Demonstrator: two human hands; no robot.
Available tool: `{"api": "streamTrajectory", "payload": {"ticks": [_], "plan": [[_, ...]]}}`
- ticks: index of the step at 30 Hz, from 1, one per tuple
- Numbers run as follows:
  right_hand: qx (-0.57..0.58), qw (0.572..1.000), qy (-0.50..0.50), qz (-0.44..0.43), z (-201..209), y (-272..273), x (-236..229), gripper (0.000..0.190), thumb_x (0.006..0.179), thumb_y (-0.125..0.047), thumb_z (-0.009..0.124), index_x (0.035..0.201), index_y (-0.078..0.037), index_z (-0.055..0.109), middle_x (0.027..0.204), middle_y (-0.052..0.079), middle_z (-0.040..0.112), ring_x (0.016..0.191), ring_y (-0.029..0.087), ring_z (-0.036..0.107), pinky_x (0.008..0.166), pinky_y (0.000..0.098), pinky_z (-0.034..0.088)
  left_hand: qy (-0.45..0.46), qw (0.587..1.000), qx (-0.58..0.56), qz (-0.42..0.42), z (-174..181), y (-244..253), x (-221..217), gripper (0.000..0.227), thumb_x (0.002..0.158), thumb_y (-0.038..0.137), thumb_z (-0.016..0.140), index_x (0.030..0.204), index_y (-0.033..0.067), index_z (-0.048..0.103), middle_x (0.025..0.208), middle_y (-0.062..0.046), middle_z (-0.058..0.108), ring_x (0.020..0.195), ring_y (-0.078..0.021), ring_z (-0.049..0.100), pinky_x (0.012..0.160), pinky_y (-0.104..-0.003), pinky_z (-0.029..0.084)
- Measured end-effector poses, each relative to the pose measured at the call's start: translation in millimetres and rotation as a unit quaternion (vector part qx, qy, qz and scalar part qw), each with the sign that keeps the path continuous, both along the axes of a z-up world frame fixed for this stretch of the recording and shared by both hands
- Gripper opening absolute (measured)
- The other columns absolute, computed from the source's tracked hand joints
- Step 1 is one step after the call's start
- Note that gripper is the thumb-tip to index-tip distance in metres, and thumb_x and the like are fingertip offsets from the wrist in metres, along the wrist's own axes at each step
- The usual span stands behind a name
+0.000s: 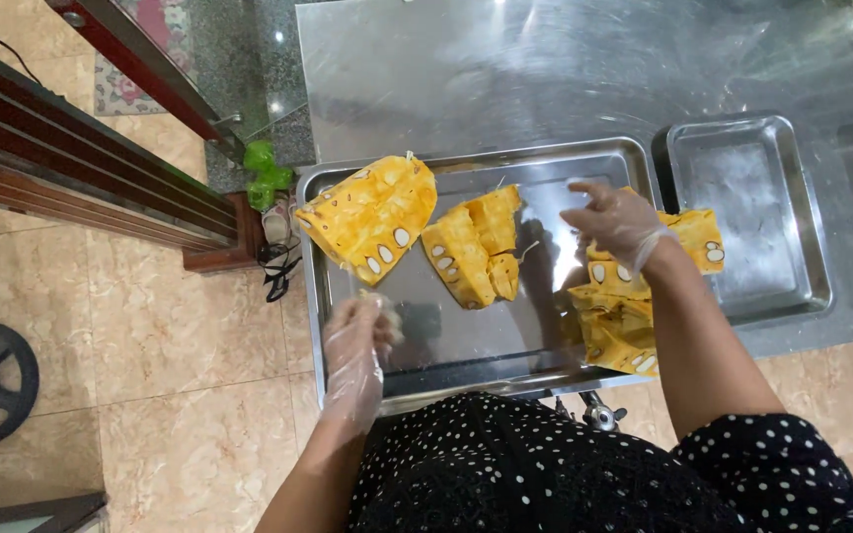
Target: Separating edible jackfruit pods from the rind and core by hand on a metal tray
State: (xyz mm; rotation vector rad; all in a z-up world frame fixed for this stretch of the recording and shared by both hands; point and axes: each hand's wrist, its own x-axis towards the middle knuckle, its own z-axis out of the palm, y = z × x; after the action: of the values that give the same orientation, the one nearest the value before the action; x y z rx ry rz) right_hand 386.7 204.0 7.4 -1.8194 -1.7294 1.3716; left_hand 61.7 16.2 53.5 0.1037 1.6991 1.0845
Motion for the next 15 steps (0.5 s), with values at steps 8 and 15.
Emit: {"api": "streamTrajectory", "payload": {"ticks": [8,15], "plan": [[-0.062,0.996,0.032,-0.062,-4.2,3.5,-62.6,0.091,0.082,-0.023,0.086,0.161,-0.030,0.040,0.140,0.024,0.058,0.110,0.040,0.070,0.077,0.0477,0.065,-0.028,0.972,-0.078,-0.219,-22.3,34.0,36.1,0.076,0.094,0.056,0.062,0.160,0.0259,0.039,0.159,-0.011,0.048,0.131,-0.0310,0.062,0.111,-0.041,0.051],[-0.131,0.973,0.167,-0.088,-45.4,24.2,-76.1,0.087,0.085,-0.029,0.085,0.160,-0.017,0.042,0.135,0.023,0.063,0.102,0.040,0.072,0.073,0.0404,0.063,0.032,0.960,-0.094,-0.262,-19.7,75.9,57.9,0.088,0.091,0.065,0.057,0.165,0.0269,0.030,0.164,-0.011,0.038,0.152,-0.0326,0.039,0.127,-0.053,0.023]]}}
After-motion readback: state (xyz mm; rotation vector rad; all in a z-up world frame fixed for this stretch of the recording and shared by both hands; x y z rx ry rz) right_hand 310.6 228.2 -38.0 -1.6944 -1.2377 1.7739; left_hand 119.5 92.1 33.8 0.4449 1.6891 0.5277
